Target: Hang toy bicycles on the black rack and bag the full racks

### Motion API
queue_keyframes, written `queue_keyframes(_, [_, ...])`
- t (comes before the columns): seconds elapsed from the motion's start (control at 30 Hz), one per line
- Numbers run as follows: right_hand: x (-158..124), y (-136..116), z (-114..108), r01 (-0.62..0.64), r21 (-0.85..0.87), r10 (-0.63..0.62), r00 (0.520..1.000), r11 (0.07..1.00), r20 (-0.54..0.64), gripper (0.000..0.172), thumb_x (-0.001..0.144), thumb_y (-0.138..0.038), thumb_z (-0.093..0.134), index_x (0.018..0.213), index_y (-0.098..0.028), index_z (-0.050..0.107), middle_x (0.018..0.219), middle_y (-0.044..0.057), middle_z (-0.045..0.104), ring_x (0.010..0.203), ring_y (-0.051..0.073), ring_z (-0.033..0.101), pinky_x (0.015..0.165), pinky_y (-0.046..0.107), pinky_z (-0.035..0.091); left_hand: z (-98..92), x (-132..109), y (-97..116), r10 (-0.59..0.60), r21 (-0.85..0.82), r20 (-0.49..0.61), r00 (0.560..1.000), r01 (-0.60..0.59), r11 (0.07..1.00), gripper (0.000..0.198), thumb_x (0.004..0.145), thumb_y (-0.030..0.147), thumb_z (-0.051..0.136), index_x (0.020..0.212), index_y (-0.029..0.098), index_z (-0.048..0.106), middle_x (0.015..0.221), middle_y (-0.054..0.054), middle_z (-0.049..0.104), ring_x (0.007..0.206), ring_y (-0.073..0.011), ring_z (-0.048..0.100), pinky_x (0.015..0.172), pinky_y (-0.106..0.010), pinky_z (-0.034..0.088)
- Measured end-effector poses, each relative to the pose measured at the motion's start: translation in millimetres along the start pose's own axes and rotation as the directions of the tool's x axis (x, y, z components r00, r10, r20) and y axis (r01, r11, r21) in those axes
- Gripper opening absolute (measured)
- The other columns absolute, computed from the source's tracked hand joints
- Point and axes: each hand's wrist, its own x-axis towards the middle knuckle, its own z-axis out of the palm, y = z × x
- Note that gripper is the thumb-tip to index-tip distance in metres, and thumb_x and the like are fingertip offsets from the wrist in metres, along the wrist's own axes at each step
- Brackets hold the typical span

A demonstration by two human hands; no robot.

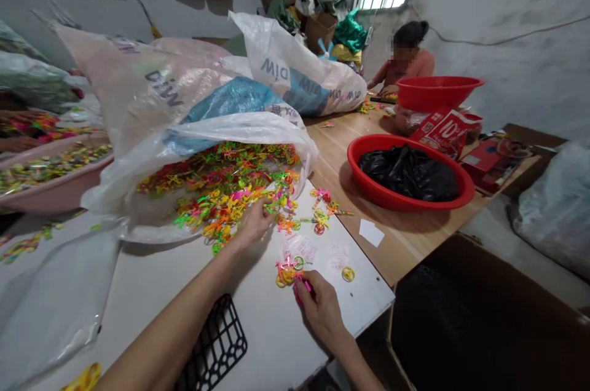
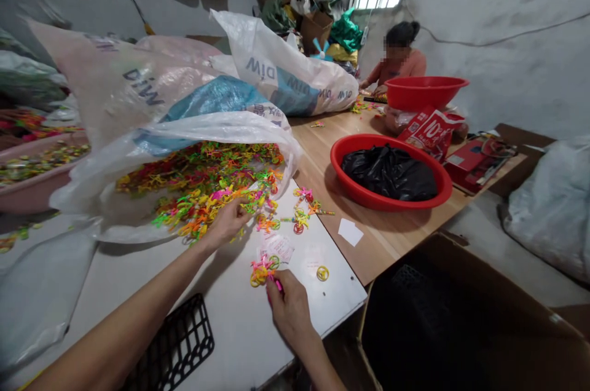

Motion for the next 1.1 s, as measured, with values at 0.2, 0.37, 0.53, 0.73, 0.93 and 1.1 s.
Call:
queue_keyframes(0.2, [23,-6,-17,-0.026,-0.041,0.024,0.998,0.999,-0.053,0.028,0.088,-0.038,0.045,0.085,-0.016,0.062,0.07,0.003,0.06,0.063,0.015,0.055,0.059,0.026,0.042,-28.5,-40,3,-0.12,-0.53,0.059,0.991,0.133,0.837,0.035,0.068,0.031,0.063,0.097,0.015,0.052,0.066,0.001,0.054,0.053,-0.0083,0.05,0.053,-0.022,0.041])
queue_keyframes(0.37, [56,-48,-30,0.151,-0.149,-0.179,0.963,0.977,-0.203,0.026,0.084,-0.035,0.051,0.1,-0.018,0.061,0.1,0.01,0.06,0.093,0.022,0.055,0.081,0.035,0.043,-51.1,-70,20,-0.106,-0.74,0.081,0.991,0.131,0.66,0.033,0.065,0.028,0.069,0.092,0.015,0.056,0.069,0.0,0.056,0.057,-0.0068,0.051,0.056,-0.021,0.044])
queue_keyframes(0.53, [71,-107,11,0.128,0.241,-0.131,0.991,0.962,0.0,0.025,0.083,-0.037,0.051,0.089,-0.017,0.065,0.081,0.005,0.064,0.072,0.016,0.058,0.066,0.028,0.046,-55.7,-102,28,-0.022,-0.773,0.017,1.0,0.027,0.634,0.038,0.062,0.03,0.075,0.093,0.015,0.06,0.074,0.001,0.059,0.059,-0.0058,0.052,0.056,-0.019,0.043])
queue_keyframes(0.73, [54,-141,65,0.058,0.472,-0.109,0.991,0.88,0.082,0.024,0.077,-0.039,0.056,0.072,-0.016,0.064,0.073,0.003,0.061,0.065,0.014,0.056,0.058,0.024,0.046,-85.0,-155,9,-0.021,-0.651,-0.086,0.996,-0.04,0.758,0.042,0.065,0.04,0.071,0.097,0.015,0.059,0.078,-0.001,0.064,0.069,-0.0114,0.058,0.06,-0.023,0.044])
queue_keyframes(0.93, [23,-160,83,-0.009,0.453,-0.188,0.902,0.891,0.388,0.018,0.074,-0.033,0.059,0.074,-0.016,0.063,0.065,-0.001,0.059,0.058,0.011,0.049,0.057,0.023,0.039,-153.3,-214,-18,-0.146,-0.506,-0.228,0.963,0.011,0.863,0.062,0.058,0.035,0.075,0.113,0.014,0.053,0.11,-0.011,0.061,0.103,-0.0214,0.057,0.085,-0.035,0.047])
queue_keyframes(1.1, [-1,-170,97,-0.1,0.458,-0.317,0.592,0.883,0.741,0.021,0.076,-0.035,0.058,0.071,-0.015,0.059,0.06,-0.003,0.053,0.057,0.009,0.045,0.054,0.021,0.034,-163.4,-238,-16,-0.124,-0.516,-0.108,0.986,0.05,0.855,0.066,0.058,0.029,0.074,0.119,0.018,0.052,0.094,-0.004,0.062,0.084,-0.0164,0.06,0.077,-0.031,0.048])
